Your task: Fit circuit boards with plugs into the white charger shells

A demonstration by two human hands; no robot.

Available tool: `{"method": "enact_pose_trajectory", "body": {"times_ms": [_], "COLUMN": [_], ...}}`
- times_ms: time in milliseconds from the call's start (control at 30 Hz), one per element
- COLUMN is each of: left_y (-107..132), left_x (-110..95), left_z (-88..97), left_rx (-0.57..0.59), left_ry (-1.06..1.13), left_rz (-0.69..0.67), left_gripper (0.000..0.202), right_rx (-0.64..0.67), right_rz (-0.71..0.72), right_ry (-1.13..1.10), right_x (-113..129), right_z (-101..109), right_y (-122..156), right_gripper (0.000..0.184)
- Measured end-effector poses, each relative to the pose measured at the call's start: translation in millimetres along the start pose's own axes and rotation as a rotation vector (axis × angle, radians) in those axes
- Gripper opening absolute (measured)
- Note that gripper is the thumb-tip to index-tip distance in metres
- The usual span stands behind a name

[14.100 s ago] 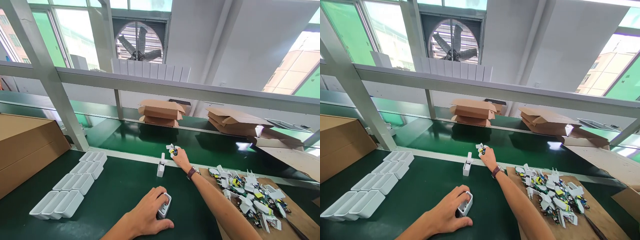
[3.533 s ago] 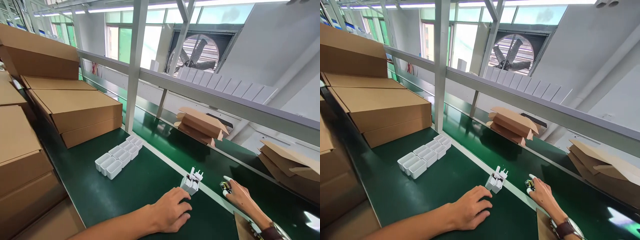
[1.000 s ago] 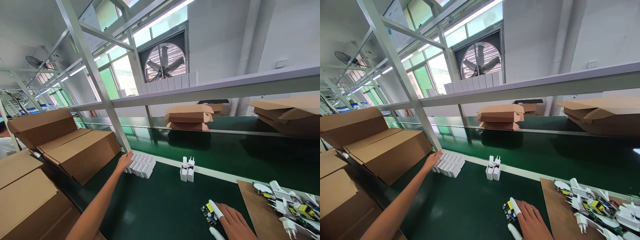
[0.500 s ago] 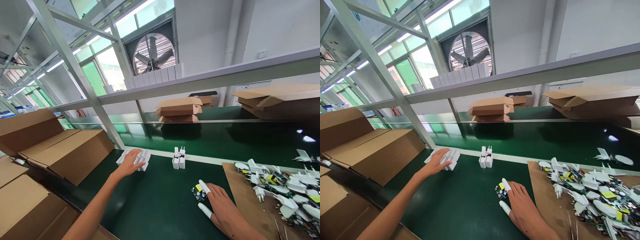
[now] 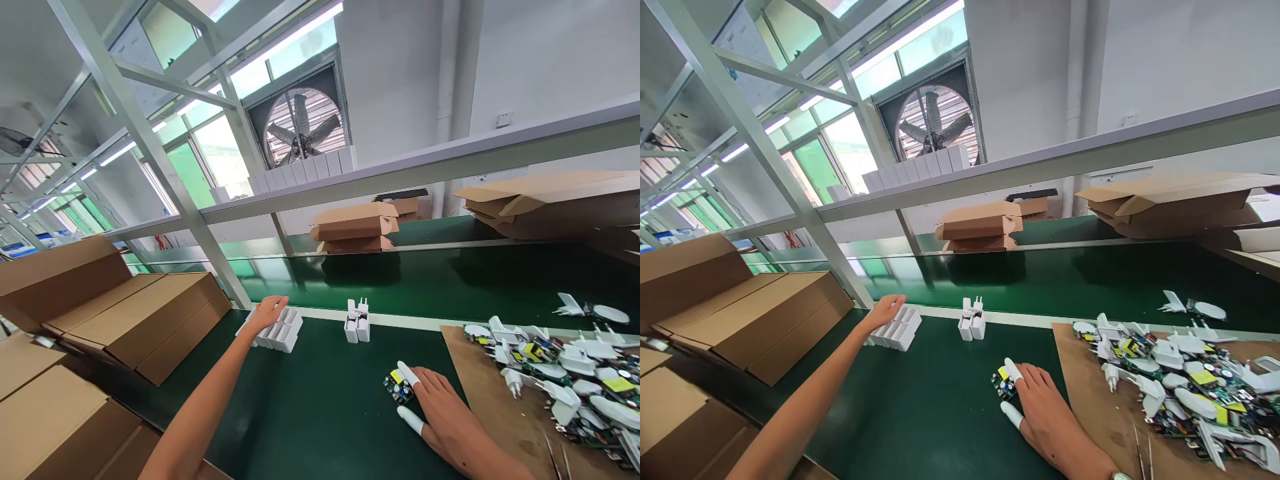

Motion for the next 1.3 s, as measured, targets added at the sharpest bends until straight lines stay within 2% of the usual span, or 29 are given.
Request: {"method": "enact_pose_trajectory", "body": {"times_ms": [100,200,300,467,600,700,900,1000,1067,1167,1233,1300], "left_y": [2,10,25,59,82,99,131,131,130,132,137,142], "left_x": [17,21,15,4,-4,-33,-136,-170,-179,-178,-173,-167], "left_z": [8.3,13.3,15.6,6.3,-7.6,-15.0,-31.2,-42.6,-53.6,-77.6,-95.8,-111.3], "left_rx": [0.004,-0.015,-0.059,-0.082,-0.068,-0.064,0.078,0.061,0.027,0.008,0.023,0.024], "left_ry": [0.033,0.071,0.069,0.015,0.012,0.063,0.219,0.328,0.413,0.495,0.526,0.542], "left_rz": [0.065,0.050,-0.020,-0.214,-0.301,-0.423,-0.709,-0.797,-0.833,-0.827,-0.791,-0.737], "left_gripper": [0.037,0.043,0.054,0.039,0.033,0.031,0.016,0.012,0.032,0.058,0.066,0.072], "right_rx": [0.011,0.027,0.044,0.091,0.122,0.109,0.162,0.157,0.153,0.128,0.123,0.148], "right_rz": [-0.005,-0.005,-0.024,-0.148,-0.216,-0.231,-0.288,-0.286,-0.292,-0.280,-0.301,-0.409], "right_ry": [0.024,0.027,-0.018,-0.136,-0.224,-0.282,-0.325,-0.328,-0.347,-0.361,-0.295,-0.165], "right_x": [-2,-4,-5,0,10,13,11,13,15,12,2,-20], "right_z": [-4,-7,-5,8,17,23,27,27,28,39,55,77], "right_y": [0,1,2,3,-1,-4,-5,-4,-2,-5,-12,-22], "right_gripper": [0.039,0.042,0.042,0.055,0.057,0.061,0.061,0.057,0.054,0.058,0.055,0.048]}}
Point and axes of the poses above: each hand's wrist, its own y-axis away from the middle knuckle, its own z-axis out of the back of the hand, x = y × z, the point moved 4 cm from there along -y, towards the middle knuckle, and after that the axes turned 14 degrees about -y, right-handed, at the moved point
